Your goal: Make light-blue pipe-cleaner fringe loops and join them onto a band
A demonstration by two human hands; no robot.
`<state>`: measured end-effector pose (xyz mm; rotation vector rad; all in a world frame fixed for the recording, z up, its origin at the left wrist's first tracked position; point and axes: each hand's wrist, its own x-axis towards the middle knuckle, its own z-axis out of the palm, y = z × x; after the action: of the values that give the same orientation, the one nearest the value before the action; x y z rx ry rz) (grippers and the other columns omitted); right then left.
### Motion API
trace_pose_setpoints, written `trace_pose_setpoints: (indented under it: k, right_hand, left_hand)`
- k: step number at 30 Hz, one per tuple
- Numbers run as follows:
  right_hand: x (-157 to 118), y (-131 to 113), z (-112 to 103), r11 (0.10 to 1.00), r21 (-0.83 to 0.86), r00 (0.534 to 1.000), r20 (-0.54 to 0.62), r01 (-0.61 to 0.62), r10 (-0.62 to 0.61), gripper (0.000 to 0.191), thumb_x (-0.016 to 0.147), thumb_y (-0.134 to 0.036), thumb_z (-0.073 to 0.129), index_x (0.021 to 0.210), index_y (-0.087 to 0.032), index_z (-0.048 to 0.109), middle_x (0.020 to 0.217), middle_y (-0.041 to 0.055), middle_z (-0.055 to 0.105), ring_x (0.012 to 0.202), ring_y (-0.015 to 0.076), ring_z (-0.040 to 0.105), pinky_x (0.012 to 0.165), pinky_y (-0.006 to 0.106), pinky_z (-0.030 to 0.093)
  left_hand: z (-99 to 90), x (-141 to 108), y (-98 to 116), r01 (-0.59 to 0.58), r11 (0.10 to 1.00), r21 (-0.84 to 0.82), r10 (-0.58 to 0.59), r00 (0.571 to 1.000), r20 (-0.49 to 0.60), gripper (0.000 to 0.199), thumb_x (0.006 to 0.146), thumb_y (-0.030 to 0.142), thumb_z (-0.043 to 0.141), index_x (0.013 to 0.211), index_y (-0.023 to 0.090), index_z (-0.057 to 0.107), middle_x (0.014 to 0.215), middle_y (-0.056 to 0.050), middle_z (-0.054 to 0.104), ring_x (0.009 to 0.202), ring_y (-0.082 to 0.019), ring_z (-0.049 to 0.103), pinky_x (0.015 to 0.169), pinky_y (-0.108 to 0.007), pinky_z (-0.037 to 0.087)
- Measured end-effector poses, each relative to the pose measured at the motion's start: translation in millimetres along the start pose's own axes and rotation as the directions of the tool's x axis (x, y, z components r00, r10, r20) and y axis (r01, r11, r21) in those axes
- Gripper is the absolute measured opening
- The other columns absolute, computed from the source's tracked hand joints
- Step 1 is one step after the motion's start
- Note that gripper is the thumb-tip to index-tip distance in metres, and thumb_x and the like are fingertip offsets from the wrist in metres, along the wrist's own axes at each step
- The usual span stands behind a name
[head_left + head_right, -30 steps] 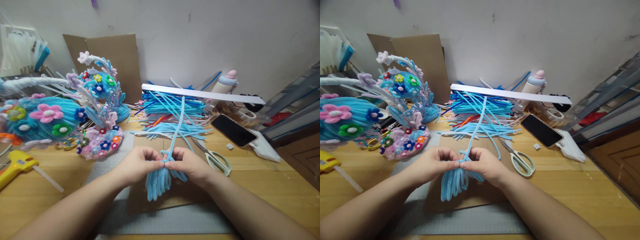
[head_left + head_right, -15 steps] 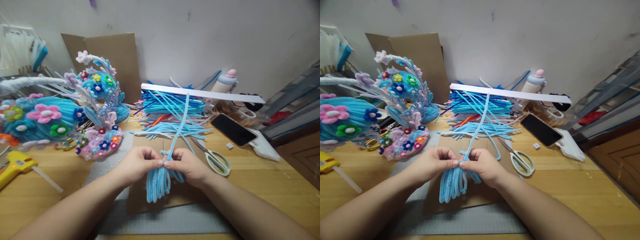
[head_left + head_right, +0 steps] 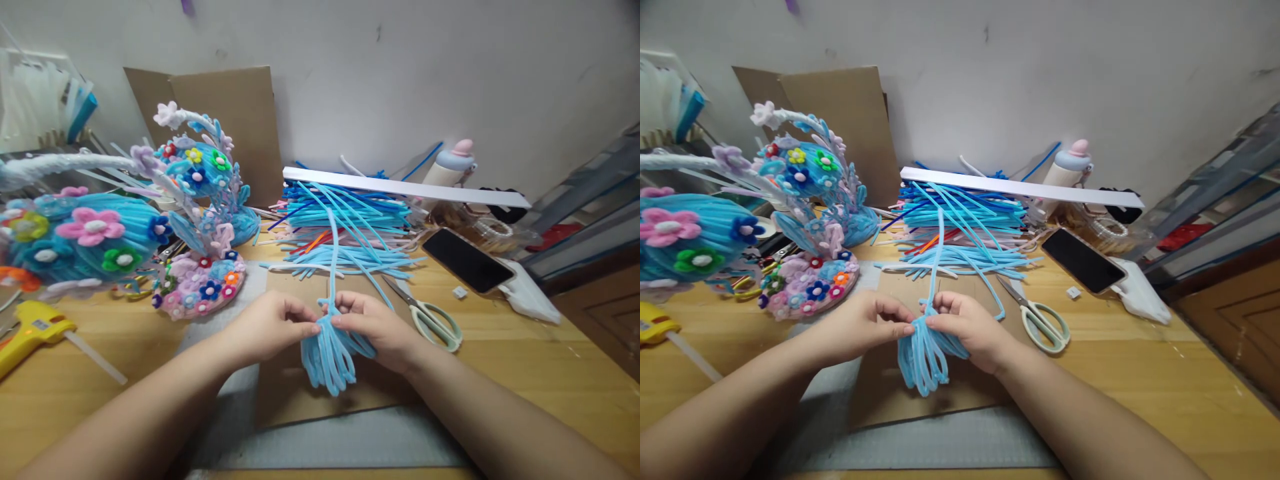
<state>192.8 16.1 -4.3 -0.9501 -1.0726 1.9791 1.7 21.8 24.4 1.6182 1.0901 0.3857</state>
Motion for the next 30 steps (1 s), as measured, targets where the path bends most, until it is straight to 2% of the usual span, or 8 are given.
trace_pose_setpoints:
  k: [4, 6, 10, 13, 17, 25, 30]
  right_hand:
    - [-0.3, 4.1, 3.3, 0.989, -0.123, 0.997, 0.002, 0.076, -0.077, 0.022, 0.067, -0.025, 0.07, 0.081, -0.015, 0.057, 0.074, -0.0001, 0.057, 0.068, 0.0109, 0.052, 0.062, 0.023, 0.04]
    - [-1.1, 5.3, 4.9, 0.988, -0.137, 0.998, -0.007, 0.066, -0.067, 0.02, 0.068, -0.026, 0.069, 0.08, -0.015, 0.057, 0.074, 0.0003, 0.058, 0.067, 0.0111, 0.052, 0.061, 0.023, 0.039]
    - [-1.4, 6.0, 5.1, 0.998, -0.06, 1.0, -0.017, -0.015, 0.014, 0.02, 0.065, -0.025, 0.069, 0.077, -0.014, 0.056, 0.071, 0.0, 0.059, 0.062, 0.0112, 0.053, 0.058, 0.024, 0.04]
    - [-1.0, 5.0, 3.9, 0.995, 0.043, 0.996, 0.024, -0.086, 0.085, 0.022, 0.062, -0.022, 0.069, 0.078, -0.013, 0.057, 0.068, -0.0004, 0.059, 0.06, 0.0113, 0.055, 0.059, 0.024, 0.041]
    - [-1.5, 3.7, 3.8, 0.98, 0.12, 0.985, 0.082, -0.162, 0.153, 0.031, 0.06, -0.019, 0.072, 0.087, -0.012, 0.058, 0.075, 0.0022, 0.062, 0.062, 0.0113, 0.058, 0.061, 0.024, 0.043]
    - [-1.5, 4.8, 3.5, 0.988, 0.111, 0.994, 0.04, -0.104, 0.101, 0.029, 0.06, -0.018, 0.072, 0.084, -0.013, 0.058, 0.074, 0.001, 0.063, 0.061, 0.0106, 0.057, 0.058, 0.023, 0.042]
    - [-2.3, 2.6, 4.4, 0.993, 0.066, 0.995, 0.033, -0.099, 0.097, 0.028, 0.06, -0.017, 0.072, 0.083, -0.013, 0.056, 0.071, 0.0001, 0.062, 0.059, 0.0091, 0.055, 0.056, 0.022, 0.04]
  left_hand:
    - [3.3, -0.9, -1.1, -0.014, 0.999, 0.041, 0.017, 0.998, -0.067, 0.03, 0.071, 0.037, 0.062, 0.089, 0.015, 0.068, 0.082, -0.005, 0.069, 0.074, -0.018, 0.06, 0.065, -0.025, 0.045]
    - [5.8, 0.7, -3.7, -0.005, 1.0, 0.019, 0.006, 0.995, -0.097, 0.028, 0.07, 0.038, 0.062, 0.084, 0.014, 0.067, 0.076, -0.004, 0.068, 0.069, -0.016, 0.059, 0.06, -0.024, 0.044]
    - [7.2, 4.8, -8.9, 0.018, 0.993, -0.115, -0.02, 1.0, -0.022, 0.023, 0.069, 0.035, 0.064, 0.075, 0.013, 0.065, 0.068, -0.001, 0.064, 0.062, -0.012, 0.055, 0.059, -0.022, 0.041]
    - [6.5, 6.1, -9.8, 0.053, 0.975, -0.217, -0.049, 0.999, 0.024, 0.021, 0.067, 0.033, 0.066, 0.073, 0.013, 0.063, 0.065, 0.001, 0.062, 0.059, -0.011, 0.053, 0.058, -0.022, 0.039]
    - [7.1, 6.8, -9.7, 0.047, 0.973, -0.226, -0.042, 0.999, 0.025, 0.019, 0.068, 0.031, 0.065, 0.073, 0.012, 0.064, 0.064, 0.001, 0.06, 0.059, -0.01, 0.051, 0.059, -0.022, 0.037]
    - [7.7, 6.2, -9.5, 0.004, 0.969, -0.248, 0.003, 1.0, 0.029, 0.017, 0.07, 0.029, 0.065, 0.075, 0.012, 0.064, 0.067, 0.001, 0.06, 0.063, -0.01, 0.051, 0.061, -0.022, 0.037]
    - [7.7, 7.7, -14.0, 0.006, 0.94, -0.341, 0.017, 0.998, 0.066, 0.016, 0.068, 0.028, 0.067, 0.072, 0.013, 0.064, 0.066, 0.001, 0.06, 0.062, -0.01, 0.051, 0.062, -0.022, 0.037]
